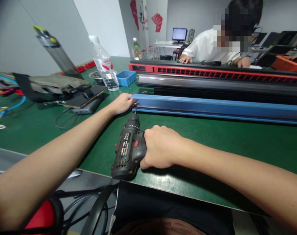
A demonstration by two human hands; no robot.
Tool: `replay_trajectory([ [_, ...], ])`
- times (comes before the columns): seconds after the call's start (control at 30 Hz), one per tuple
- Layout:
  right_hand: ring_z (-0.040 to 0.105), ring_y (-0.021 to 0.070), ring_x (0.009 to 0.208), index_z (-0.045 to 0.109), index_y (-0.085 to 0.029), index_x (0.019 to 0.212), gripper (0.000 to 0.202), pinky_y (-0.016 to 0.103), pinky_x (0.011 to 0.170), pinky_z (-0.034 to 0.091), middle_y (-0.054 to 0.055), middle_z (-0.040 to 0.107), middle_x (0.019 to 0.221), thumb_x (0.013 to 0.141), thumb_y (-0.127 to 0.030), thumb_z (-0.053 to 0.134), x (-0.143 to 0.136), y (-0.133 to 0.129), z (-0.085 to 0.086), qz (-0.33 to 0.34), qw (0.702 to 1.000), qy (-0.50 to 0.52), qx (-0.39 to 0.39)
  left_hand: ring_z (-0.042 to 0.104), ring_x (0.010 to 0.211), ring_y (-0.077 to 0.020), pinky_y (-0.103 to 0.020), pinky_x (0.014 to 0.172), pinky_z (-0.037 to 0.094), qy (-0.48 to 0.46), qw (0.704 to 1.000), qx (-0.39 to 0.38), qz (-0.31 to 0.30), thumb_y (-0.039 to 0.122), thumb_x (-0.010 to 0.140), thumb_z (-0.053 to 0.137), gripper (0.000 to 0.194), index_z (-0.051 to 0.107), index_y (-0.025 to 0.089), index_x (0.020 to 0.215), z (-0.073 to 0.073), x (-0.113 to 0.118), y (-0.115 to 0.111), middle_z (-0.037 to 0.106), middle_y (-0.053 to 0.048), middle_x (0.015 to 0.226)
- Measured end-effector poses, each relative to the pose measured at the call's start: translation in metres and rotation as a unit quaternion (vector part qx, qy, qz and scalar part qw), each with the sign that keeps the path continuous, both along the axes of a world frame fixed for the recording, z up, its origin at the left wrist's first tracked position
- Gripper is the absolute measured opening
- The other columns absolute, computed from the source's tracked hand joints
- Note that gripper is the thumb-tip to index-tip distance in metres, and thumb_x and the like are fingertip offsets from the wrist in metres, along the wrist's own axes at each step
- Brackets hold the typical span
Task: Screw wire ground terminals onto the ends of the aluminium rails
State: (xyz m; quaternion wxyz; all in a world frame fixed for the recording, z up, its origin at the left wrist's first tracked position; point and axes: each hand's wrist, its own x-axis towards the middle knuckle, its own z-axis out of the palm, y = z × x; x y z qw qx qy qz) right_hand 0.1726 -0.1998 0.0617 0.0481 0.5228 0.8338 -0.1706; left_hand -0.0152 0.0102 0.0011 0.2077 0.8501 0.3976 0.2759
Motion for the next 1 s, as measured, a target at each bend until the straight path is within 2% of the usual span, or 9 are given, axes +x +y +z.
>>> replay_trajectory([
  [0.23, 0.062, 0.0212, 0.058, 0.069, -0.019, 0.076, 0.034, 0.028, 0.048, 0.037, 0.008, 0.07, 0.07, 0.061, -0.049, 0.071, 0.0005, 0.0, 0.0002, 0.001, 1.0, 0.005, 0.004, 0.035, 0.055, -0.0106, -0.024, 0.055, 0.027, -0.009, 1.0, -0.013, 0.002, 0.034, 0.086, 0.047, 0.039, 0.041, 0.018, 0.051, 0.0008, 0.0005, -0.0001, 0.039, 0.003, 0.052],
  [0.67, 0.065, 0.0238, 0.062, 0.073, -0.018, 0.083, 0.039, 0.03, 0.05, 0.039, 0.011, 0.074, 0.079, 0.062, -0.051, 0.071, -0.0008, -0.0004, 0.0007, -0.006, 1.0, -0.011, -0.002, 0.037, 0.057, -0.0116, -0.024, 0.057, 0.029, -0.002, 1.0, -0.014, 0.007, 0.034, 0.087, 0.045, 0.039, 0.044, 0.018, 0.052, 0.0015, 0.0015, -0.0018, 0.042, 0.002, 0.053],
  [1.0, 0.06, 0.021, 0.057, 0.069, -0.019, 0.075, 0.033, 0.029, 0.047, 0.037, 0.008, 0.07, 0.069, 0.061, -0.049, 0.071, 0.0001, -0.0004, -0.0003, -0.003, 1.0, 0.004, 0.006, 0.037, 0.055, -0.0111, -0.024, 0.056, 0.028, -0.005, 1.0, -0.013, 0.003, 0.035, 0.089, 0.048, 0.042, 0.044, 0.018, 0.051, 0.0004, 0.0004, 0.0002, 0.041, 0.003, 0.052],
])
